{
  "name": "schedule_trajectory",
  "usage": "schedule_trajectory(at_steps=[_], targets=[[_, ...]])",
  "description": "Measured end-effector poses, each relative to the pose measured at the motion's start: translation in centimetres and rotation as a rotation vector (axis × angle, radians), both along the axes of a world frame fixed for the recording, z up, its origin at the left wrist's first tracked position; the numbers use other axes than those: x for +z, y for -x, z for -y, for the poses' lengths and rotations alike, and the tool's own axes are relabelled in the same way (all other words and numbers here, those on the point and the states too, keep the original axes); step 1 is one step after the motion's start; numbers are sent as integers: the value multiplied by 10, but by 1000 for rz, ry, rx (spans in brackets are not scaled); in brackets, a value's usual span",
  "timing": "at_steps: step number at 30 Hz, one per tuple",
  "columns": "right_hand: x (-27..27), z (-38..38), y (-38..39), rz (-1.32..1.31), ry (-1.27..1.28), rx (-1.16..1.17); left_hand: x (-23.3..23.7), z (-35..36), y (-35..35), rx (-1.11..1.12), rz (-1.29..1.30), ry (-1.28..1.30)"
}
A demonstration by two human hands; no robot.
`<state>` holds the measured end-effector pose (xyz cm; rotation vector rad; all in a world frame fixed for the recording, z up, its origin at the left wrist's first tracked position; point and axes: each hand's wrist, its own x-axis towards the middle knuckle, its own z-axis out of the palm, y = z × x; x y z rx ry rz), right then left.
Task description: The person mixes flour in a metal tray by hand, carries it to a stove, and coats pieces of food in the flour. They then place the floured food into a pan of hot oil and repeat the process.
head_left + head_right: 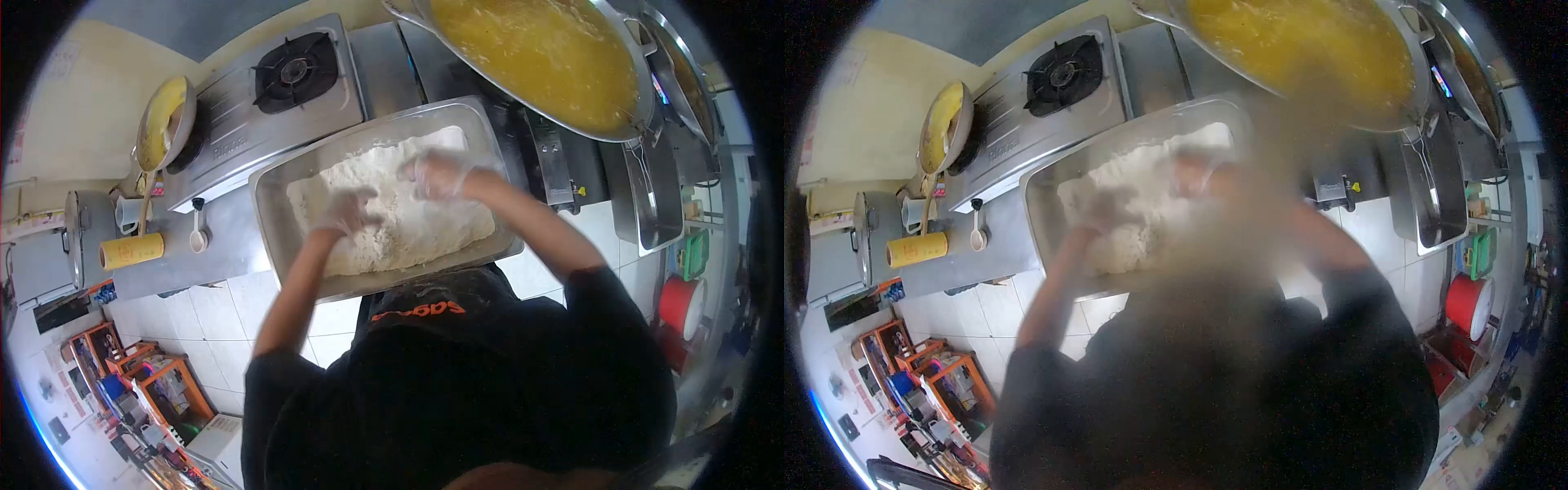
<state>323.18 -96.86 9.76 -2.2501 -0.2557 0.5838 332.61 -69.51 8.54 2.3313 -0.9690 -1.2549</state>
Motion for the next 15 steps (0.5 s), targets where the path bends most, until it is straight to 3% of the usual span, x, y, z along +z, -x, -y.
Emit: schedule_trajectory(at_steps=[1, 2, 4, 5, 7, 8, 10, 11, 12, 13, 14, 15], targets=[[-80, -7, 12, 128, 91, 109, 12, -7, 25, -2, 86, -114], [-105, -21, 20, 129, 93, 114, -44, -23, 48, -87, 268, -217], [-139, -50, 44, 555, 752, 40, -194, -37, 94, -60, 919, 33], [-183, -57, 51, 556, 753, 51, -265, -43, 116, 17, 1230, 122], [-268, -69, 68, 680, 782, 15, -153, -20, 105, -140, 531, 24], [-227, -68, 64, 393, 580, 115, -91, -7, 99, -139, 199, -74], [-130, -69, 55, -275, 228, 130, -96, -13, 91, -136, 151, -20], [-88, -63, 44, -270, 233, 133, -101, -18, 85, -142, 96, 28], [-52, -57, 34, -498, 204, 129, -105, -30, 77, -141, 96, 29], [-26, -51, 26, -728, 170, 123, -108, -45, 66, -89, -77, 168], [-6, -45, 18, -727, 172, 126, -110, -53, 61, -33, -249, 309], [9, -38, 11, -707, 261, 141, -82, -44, 60, -30, -247, 309]])
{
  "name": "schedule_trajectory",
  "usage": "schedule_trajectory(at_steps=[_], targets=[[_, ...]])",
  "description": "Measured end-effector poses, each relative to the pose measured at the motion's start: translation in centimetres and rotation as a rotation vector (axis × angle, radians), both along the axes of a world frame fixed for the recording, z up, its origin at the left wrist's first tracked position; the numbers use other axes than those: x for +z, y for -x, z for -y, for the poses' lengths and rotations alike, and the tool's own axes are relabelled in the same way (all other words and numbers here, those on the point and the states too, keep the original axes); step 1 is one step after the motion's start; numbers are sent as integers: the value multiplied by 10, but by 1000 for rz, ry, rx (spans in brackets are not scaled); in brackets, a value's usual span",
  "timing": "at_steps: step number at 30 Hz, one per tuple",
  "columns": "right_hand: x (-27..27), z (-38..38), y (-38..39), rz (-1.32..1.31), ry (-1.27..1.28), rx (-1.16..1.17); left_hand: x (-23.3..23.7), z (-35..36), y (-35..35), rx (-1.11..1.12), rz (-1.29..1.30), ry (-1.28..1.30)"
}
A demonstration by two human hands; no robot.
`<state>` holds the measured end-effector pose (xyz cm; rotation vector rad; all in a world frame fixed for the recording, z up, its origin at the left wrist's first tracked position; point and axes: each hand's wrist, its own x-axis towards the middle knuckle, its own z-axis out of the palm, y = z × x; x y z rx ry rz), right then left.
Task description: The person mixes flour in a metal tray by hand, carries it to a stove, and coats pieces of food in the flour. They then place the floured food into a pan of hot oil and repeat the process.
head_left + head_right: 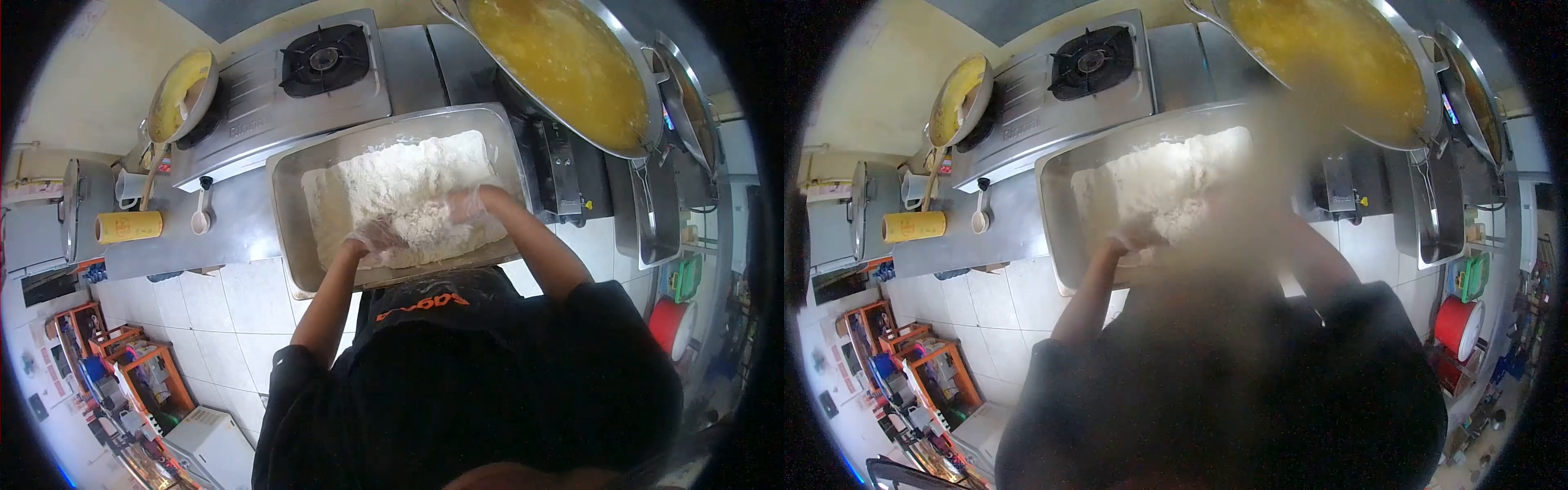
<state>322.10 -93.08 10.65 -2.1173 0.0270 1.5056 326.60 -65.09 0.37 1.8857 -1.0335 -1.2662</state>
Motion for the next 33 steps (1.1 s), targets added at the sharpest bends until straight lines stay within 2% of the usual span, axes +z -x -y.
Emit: schedule_trajectory(at_steps=[1, 2, 5, 8, 9, 11, 12, 13, 14, 15, 16, 18, 20, 24, 26, 27, 28, 29, 30, 31, 32, 33], targets=[[6, 5, -5, 23, 73, 40, 56, 17, -1, -53, 237, -121], [-6, 9, -9, 77, 60, 58, 88, 26, -1, -111, 473, -243], [-110, 7, -19, 406, -219, 132, -12, 18, -6, -184, 628, -275], [-232, -15, -1, 1099, -335, 465, -16, 14, -15, -221, 591, -425], [-222, -17, 0, 1101, -336, 462, -18, 4, -18, -224, 593, -427], [-170, -22, 11, 781, -489, 142, -24, -21, -21, 132, 161, -102], [-158, -24, 14, 612, -557, -14, -3, -20, -16, 132, 158, -106], [-164, -22, 16, 608, -561, -14, 43, -12, -11, 345, -12, -95], [-177, -15, 21, 911, -524, -7, 72, -6, -7, 558, -183, -84], [-186, -8, 24, 1213, -476, 1, 75, -2, -7, 562, -184, -85], [-179, -4, 30, 1211, -478, 2, 77, 2, -7, 534, -96, -158], [-149, 5, 42, 1215, -164, -66, 58, 2, -12, 498, -7, -226], [-124, 4, 48, 1179, -130, -121, 4, -9, -15, 45, 835, -68], [-101, 6, 56, 1094, -59, -216, 33, -7, -11, 122, 760, -77], [-22, 4, 53, 1036, -41, -188, 49, -7, -10, 296, 583, -72], [5, 2, 52, 978, -24, -156, 74, -3, -7, 291, 588, -68], [7, 4, 55, 984, -16, -161, 109, 5, -2, 315, 651, -45], [6, 6, 58, 1169, -9, -130, 127, 11, 1, 339, 711, -21], [4, 8, 66, 1346, -3, -94, 103, 9, 5, 335, 709, -14], [-8, 1, 78, 1337, -1, -101, 60, -2, 14, 323, 934, -88], [-25, 0, 77, 1221, -44, -214, 39, -3, 8, 313, 1180, -147], [-31, 6, 70, 1112, -80, -320, 47, 7, -4, 318, 1201, -123]])
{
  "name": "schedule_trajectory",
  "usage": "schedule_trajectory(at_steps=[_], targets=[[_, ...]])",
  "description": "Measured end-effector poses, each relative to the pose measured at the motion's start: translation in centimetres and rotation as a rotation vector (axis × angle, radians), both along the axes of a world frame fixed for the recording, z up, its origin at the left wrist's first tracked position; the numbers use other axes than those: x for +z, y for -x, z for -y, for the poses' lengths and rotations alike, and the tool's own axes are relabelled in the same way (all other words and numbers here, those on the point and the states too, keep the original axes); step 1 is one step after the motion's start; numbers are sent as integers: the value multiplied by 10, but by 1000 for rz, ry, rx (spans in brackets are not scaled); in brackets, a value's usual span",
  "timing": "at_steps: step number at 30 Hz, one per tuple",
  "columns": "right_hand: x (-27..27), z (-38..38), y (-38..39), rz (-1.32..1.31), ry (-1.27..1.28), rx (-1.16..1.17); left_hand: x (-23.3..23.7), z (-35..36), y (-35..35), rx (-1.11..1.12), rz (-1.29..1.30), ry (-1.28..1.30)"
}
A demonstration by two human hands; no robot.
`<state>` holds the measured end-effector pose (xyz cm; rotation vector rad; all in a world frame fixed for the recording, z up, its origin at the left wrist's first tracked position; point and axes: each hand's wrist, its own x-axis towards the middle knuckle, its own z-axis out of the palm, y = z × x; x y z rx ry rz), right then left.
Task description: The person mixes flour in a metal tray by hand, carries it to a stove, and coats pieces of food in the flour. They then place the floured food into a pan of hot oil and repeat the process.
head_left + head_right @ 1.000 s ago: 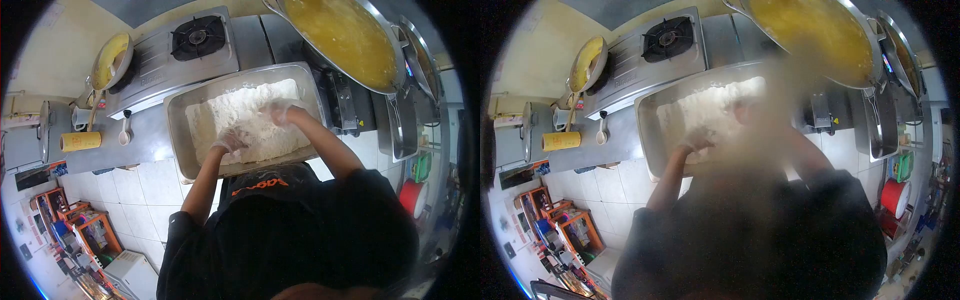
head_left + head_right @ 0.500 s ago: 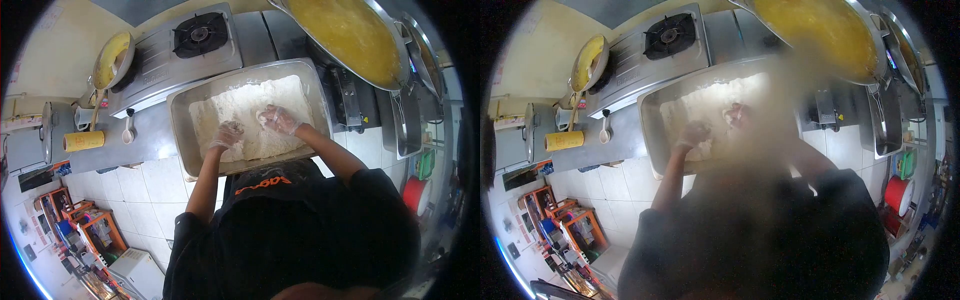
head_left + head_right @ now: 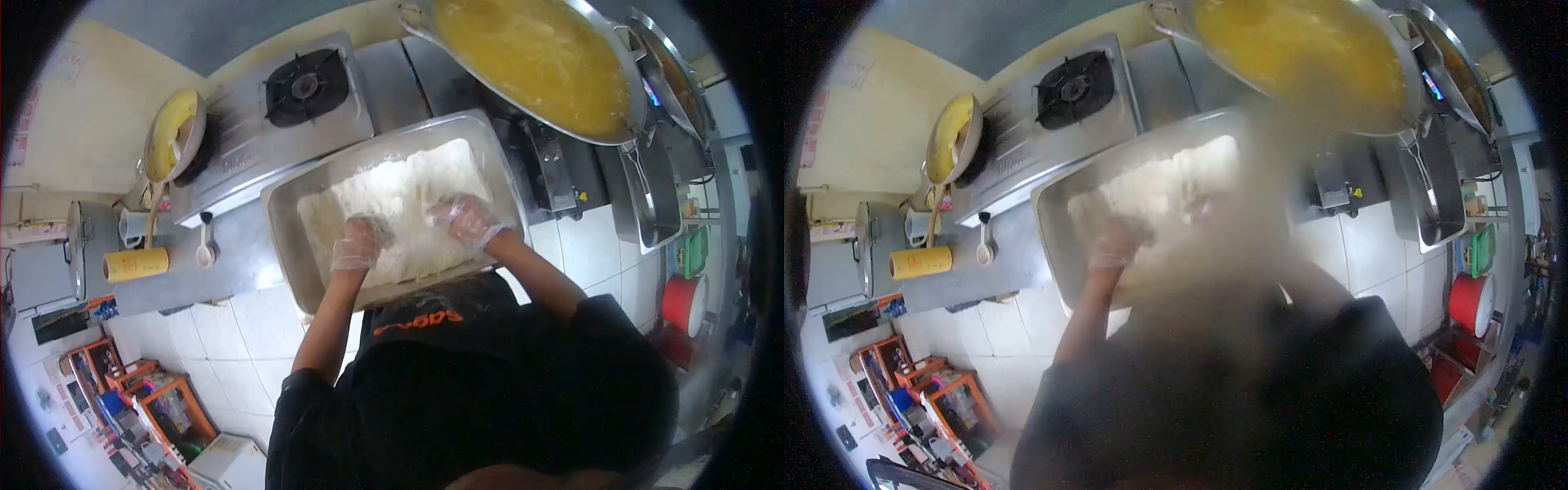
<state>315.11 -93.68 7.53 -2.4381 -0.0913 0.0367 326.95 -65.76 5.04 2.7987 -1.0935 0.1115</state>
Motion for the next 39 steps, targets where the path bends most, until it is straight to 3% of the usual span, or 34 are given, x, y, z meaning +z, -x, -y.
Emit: schedule_trajectory(at_steps=[3, 5, 8, 10, 11, 13, 14, 15, 16, 17, 18, 20, 21, 23, 24, 25, 27, 29, 32, 33, 34, 35, 37, 39], targets=[[41, 8, 5, -52, 44, 75, 65, 24, -4, -190, 58, -122], [86, 19, -2, 20, 22, 57, 128, 52, -20, -271, -570, 147], [174, 60, -6, 58, -82, 45, 204, 88, -34, -322, -570, 371], [252, 84, -3, 29, -153, -43, 255, 121, -59, -572, -240, 170], [290, 94, -1, 34, -149, -128, 275, 140, -67, -587, -228, 171], [326, 133, -5, 228, -71, -169, 309, 178, -82, -677, 435, 130], [332, 157, -7, 309, 157, -182, 321, 200, -91, -701, 766, 108], [337, 186, -9, 385, 385, -194, 330, 228, -102, -770, 555, 34], [327, 220, -18, 432, 87, -196, 337, 258, -113, -829, 341, -42], [305, 257, -30, 474, -212, -194, 340, 291, -114, -606, 113, -29], [279, 296, -44, 478, -211, -199, 341, 321, -109, -380, -113, -18], [237, 355, -61, 436, 24, -203, 342, 354, -93, -379, -175, -43], [244, 351, -63, 435, 27, -207, 344, 367, -91, -370, -240, -66], [278, 324, -76, -193, 602, -450, 258, 418, -141, -519, -126, -122], [290, 316, -76, -189, 603, -448, 216, 442, -165, -591, -64, -145], [298, 308, -77, -214, 617, -496, 224, 440, -154, -586, -65, -148], [276, 327, -85, -252, 617, -518, 259, 421, -119, -450, -47, -60], [201, 391, -103, 366, 921, -265, 273, 395, -121, -546, -52, 52], [264, 277, -74, 421, 846, -249, 277, 321, -123, -544, -115, 194], [285, 236, -63, 495, 787, -178, 276, 281, -122, -681, 201, 222], [275, 204, -60, 486, 757, -156, 275, 247, -114, -819, 527, 245], [265, 173, -55, 433, 627, -68, 269, 219, -102, -803, 509, 226], [242, 120, -45, 324, 380, 101, 256, 167, -76, -521, -332, 362], [201, 80, -46, 146, 160, 226, 192, 116, -64, -471, -236, 100]])
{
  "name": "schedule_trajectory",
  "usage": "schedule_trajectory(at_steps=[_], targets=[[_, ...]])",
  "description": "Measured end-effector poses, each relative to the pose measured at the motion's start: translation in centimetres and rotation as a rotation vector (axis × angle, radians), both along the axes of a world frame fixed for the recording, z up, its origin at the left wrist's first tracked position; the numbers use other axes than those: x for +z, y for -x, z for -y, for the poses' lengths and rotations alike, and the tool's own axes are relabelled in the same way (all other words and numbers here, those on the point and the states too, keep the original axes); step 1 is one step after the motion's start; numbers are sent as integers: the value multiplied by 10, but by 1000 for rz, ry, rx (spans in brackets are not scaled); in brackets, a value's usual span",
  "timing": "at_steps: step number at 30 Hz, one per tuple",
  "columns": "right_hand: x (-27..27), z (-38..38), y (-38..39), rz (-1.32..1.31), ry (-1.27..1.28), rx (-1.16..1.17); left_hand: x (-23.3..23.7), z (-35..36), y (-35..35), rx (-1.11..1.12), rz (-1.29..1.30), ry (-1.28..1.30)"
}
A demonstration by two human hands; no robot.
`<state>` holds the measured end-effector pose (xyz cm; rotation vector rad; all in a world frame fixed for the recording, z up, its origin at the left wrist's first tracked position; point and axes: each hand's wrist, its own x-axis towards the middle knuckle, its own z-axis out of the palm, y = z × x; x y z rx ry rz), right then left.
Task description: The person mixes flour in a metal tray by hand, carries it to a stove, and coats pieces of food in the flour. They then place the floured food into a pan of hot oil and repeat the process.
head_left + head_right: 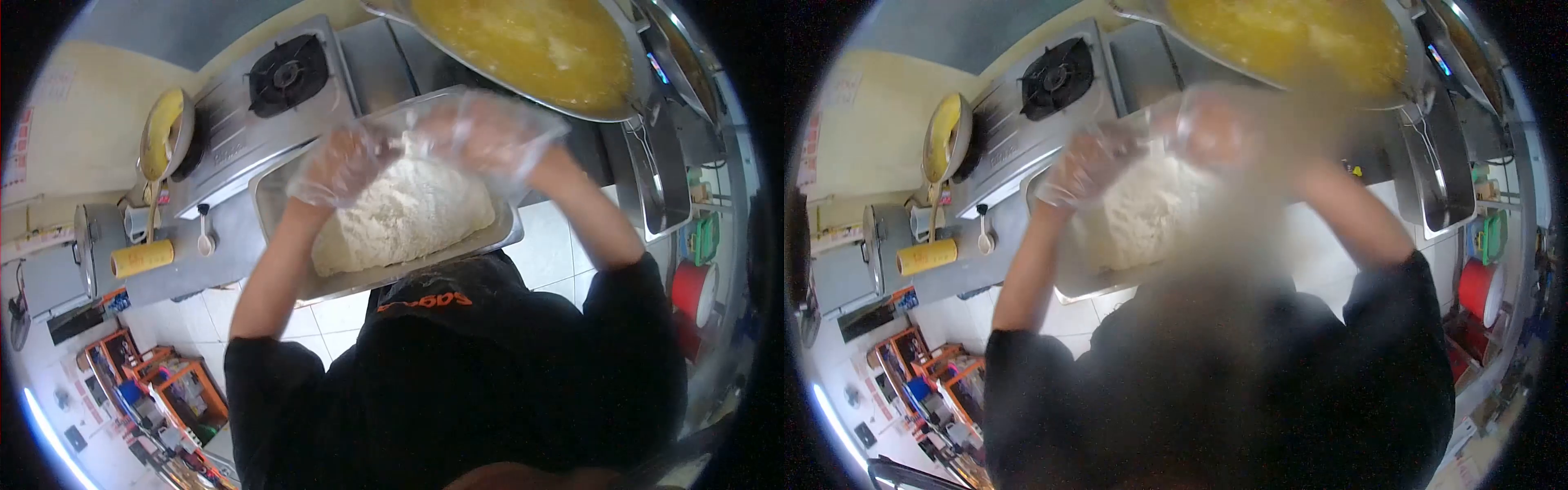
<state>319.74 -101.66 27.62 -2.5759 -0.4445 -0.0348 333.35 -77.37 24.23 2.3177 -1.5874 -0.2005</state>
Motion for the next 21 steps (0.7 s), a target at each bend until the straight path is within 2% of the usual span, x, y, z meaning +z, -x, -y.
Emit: schedule_trajectory(at_steps=[2, 4, 5, 6, 7, 8, 9, 10, 11, 12, 13, 14, 15, 16, 17, 18, 19, 20, 21], targets=[[-91, -40, 0, -315, -76, 12, -114, -53, 6, 34, -249, -203], [-217, -67, 11, -472, 2, -11, -145, -78, 44, 251, -331, -492], [-276, -84, 28, -391, 137, -77, -182, -95, 59, 215, -375, -463], [-266, -95, 35, -391, 145, -69, -218, -109, 74, 177, -418, -432], [-249, -110, 46, -397, 260, -80, -238, -111, 96, 184, -424, -425], [-238, -120, 54, -405, 374, -89, -253, -106, 126, 211, -138, -355], [-264, -121, 54, -411, 380, -79, -260, -103, 144, 234, 146, -283], [-316, -118, 55, -629, 177, -27, -248, -96, 140, 238, 138, -280], [-350, -115, 58, -839, -32, 21, -224, -82, 126, 222, -213, -530], [-361, -111, 57, -836, -21, 22, -211, -73, 115, 199, -563, -767], [-368, -106, 53, -885, -84, 70, -238, -80, 115, 203, -560, -755], [-369, -100, 48, -933, -148, 117, -290, -97, 114, -1, -448, -634], [-361, -91, 39, -929, -142, 114, -318, -110, 110, -204, -333, -513], [-344, -80, 28, -1192, -199, 73, -309, -118, 101, -208, -328, -511], [-325, -72, 22, -1457, -260, 30, -289, -125, 93, -241, -445, -378], [-292, -86, 27, -1457, -264, 25, -271, -128, 86, -275, -562, -245], [-249, -117, 38, -1111, -294, -332, -263, -129, 84, -280, -562, -247], [-226, -135, 44, -739, -310, -662, -256, -130, 83, -138, -819, -117], [-233, -124, 41, -738, -313, -669, -247, -129, 82, 9, -1071, 16]])
